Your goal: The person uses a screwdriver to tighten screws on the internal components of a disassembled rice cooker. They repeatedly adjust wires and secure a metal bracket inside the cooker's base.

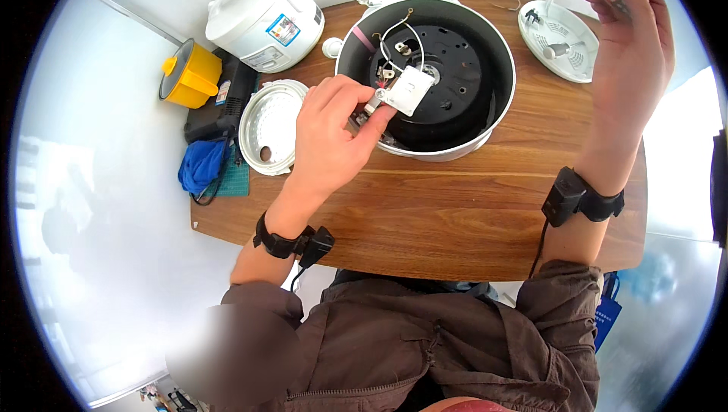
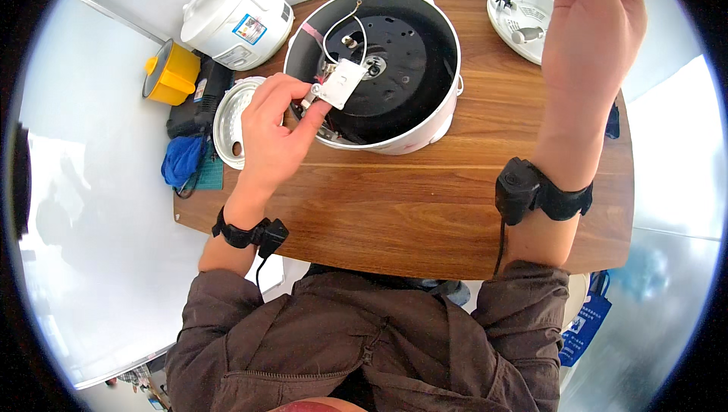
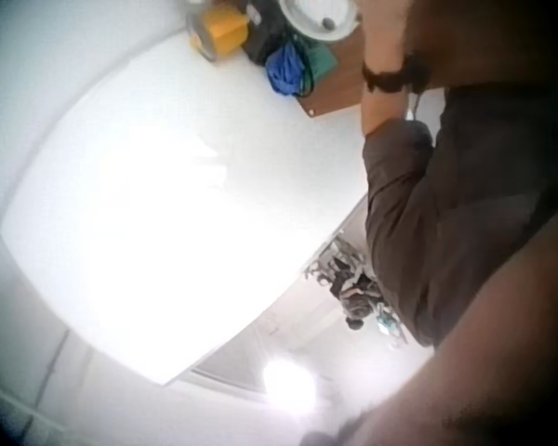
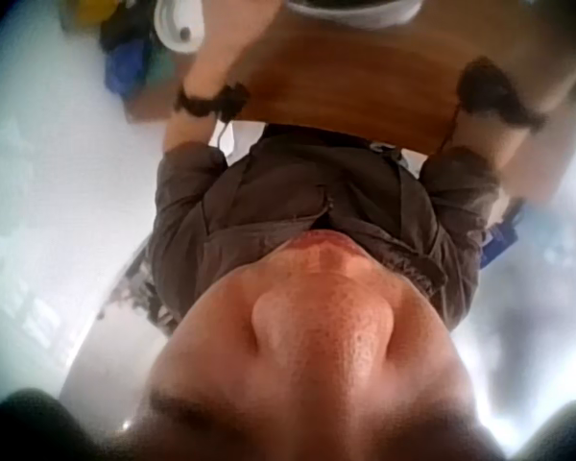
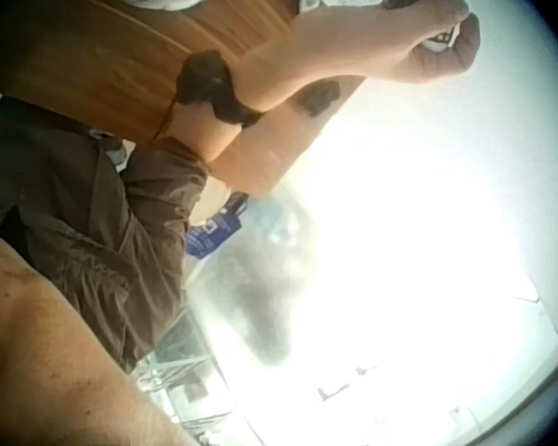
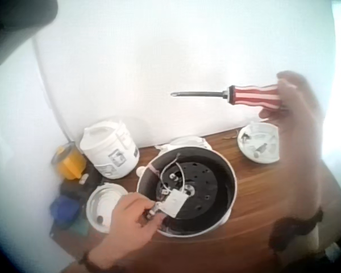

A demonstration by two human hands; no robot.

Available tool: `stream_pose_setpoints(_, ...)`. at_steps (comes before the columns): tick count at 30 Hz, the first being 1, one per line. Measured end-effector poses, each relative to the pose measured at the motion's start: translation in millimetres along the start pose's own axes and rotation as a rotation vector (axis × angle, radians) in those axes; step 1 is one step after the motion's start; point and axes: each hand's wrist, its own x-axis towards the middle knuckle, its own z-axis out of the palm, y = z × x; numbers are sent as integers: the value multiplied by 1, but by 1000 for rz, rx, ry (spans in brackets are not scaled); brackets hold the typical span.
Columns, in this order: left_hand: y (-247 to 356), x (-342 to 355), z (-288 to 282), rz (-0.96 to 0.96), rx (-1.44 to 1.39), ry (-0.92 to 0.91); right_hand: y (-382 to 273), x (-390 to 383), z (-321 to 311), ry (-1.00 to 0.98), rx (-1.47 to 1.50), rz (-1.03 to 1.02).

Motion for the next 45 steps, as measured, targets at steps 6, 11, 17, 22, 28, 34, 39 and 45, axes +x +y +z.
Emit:
stream_pose_setpoints(6,5,-4,11,11,-23,92,-5,-3,18,107,-134,23)
stream_pose_setpoints(11,6,-3,7,44,14,75,-5,-4,19,48,-141,63)
stream_pose_setpoints(17,3,0,5,24,15,35,-3,-8,19,-32,-131,86)
stream_pose_setpoints(22,0,-9,10,9,-30,113,-10,-14,29,-41,-241,134)
stream_pose_setpoints(28,-4,-3,6,53,-9,76,-8,-16,27,-122,-198,136)
stream_pose_setpoints(34,-12,7,1,29,18,35,-4,-17,27,-129,-244,78)
stream_pose_setpoints(39,-17,4,-1,29,10,17,-5,-17,26,-160,-314,49)
stream_pose_setpoints(45,-22,-5,9,41,-163,111,-1,-13,20,-191,-342,18)
